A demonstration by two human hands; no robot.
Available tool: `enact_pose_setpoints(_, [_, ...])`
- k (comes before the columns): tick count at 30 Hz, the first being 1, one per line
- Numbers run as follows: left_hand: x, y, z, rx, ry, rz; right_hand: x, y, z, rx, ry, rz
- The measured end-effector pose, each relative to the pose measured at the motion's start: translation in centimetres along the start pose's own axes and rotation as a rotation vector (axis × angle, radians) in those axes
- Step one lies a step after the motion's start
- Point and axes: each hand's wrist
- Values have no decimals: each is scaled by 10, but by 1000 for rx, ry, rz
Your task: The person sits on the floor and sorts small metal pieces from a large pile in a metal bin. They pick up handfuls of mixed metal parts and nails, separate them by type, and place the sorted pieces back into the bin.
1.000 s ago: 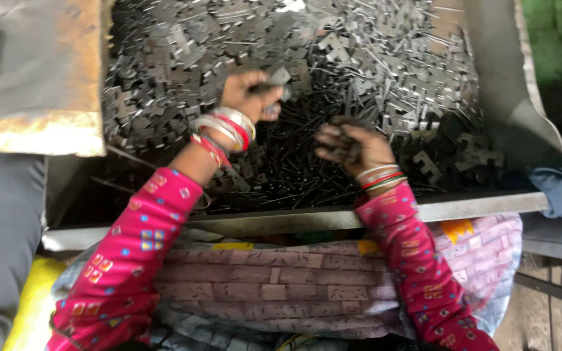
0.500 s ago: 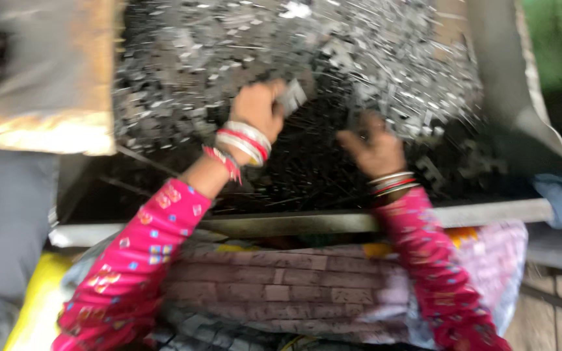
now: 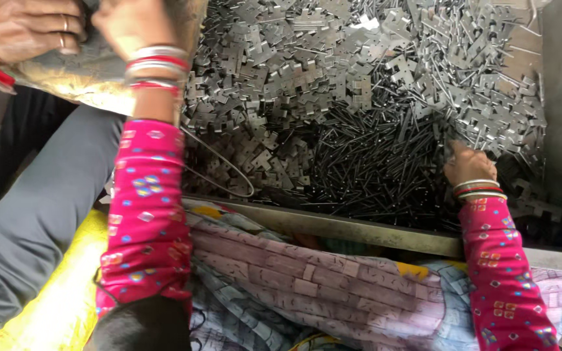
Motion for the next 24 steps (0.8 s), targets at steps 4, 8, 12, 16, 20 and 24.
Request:
enact_pose_setpoints(4, [-93, -102, -27, 251, 121, -281, -30, 10, 0, -88, -33, 131])
enact_pose_setpoints(8, [-176, -165, -102, 777, 574, -690, -64, 5, -10, -117, -225, 603])
enact_pose_setpoints(12, [-209, -173, -163, 1108, 1139, -499, -102, 11, -18, 245, -171, 1582])
enact_pose_setpoints(16, [-207, -179, -185, 1366, 1301, -130, -138, 7, -40, 183, -80, 2342])
enact_pose_setpoints(20, [-190, -185, -204, 1323, 1172, -146, -156, 9, -49, 207, -26, 2696])
enact_pose_setpoints(24, [-165, -192, -220, 1268, 1176, -132, -159, 24, -45, 238, 47, 2494])
Point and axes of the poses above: each hand's wrist, its own z-axis towards the middle knuckle, its own x-axis out of the palm, y = z × x, and after that the axes turned 5 degrees about -z, right-handed
